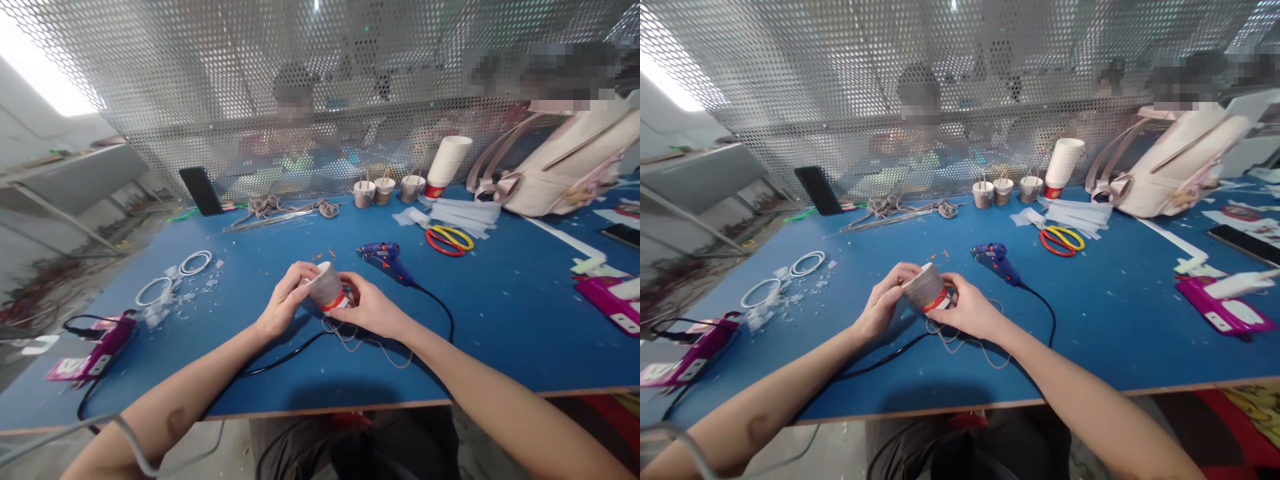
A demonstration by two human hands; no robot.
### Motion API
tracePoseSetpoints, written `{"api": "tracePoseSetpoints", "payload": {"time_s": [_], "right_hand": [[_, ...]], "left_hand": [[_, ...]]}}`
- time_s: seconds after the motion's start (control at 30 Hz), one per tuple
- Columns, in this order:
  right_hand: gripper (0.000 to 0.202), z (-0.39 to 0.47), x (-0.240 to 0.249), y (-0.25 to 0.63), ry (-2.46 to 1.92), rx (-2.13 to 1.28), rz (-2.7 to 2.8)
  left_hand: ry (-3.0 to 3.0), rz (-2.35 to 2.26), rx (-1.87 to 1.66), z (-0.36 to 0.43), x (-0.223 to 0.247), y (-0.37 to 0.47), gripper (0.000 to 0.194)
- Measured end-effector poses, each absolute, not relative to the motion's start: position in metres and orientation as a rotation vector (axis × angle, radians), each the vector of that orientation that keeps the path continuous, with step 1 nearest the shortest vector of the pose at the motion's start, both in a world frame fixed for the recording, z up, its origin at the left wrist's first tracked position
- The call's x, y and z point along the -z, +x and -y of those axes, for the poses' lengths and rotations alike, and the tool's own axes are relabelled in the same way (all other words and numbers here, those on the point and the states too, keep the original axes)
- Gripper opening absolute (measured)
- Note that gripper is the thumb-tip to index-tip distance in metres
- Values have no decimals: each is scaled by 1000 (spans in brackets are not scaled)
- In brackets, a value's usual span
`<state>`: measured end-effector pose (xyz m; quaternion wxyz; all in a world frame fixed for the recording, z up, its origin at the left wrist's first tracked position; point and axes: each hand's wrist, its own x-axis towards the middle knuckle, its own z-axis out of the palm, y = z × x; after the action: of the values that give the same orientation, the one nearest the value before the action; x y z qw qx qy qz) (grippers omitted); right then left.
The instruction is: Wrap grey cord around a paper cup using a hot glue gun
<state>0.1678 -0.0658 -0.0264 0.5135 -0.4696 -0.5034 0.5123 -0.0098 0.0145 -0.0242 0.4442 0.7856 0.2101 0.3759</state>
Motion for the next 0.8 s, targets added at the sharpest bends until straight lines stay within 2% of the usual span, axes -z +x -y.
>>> {"api": "tracePoseSetpoints", "payload": {"time_s": [0.13,0.33,0.6,0.8], "right_hand": [[54,59,31,169,-1104,-1117,1155],[57,47,31,173,-986,-1146,908],[41,37,37,178,-954,-1221,823],[37,36,33,182,-905,-1264,803]], "left_hand": [[1931,-628,-1026,-23,18,-8,31],[1992,-1008,-1104,-44,24,-10,33],[2021,-1186,-1156,-47,33,-9,28],[2044,-1267,-1175,-47,32,-8,24]]}}
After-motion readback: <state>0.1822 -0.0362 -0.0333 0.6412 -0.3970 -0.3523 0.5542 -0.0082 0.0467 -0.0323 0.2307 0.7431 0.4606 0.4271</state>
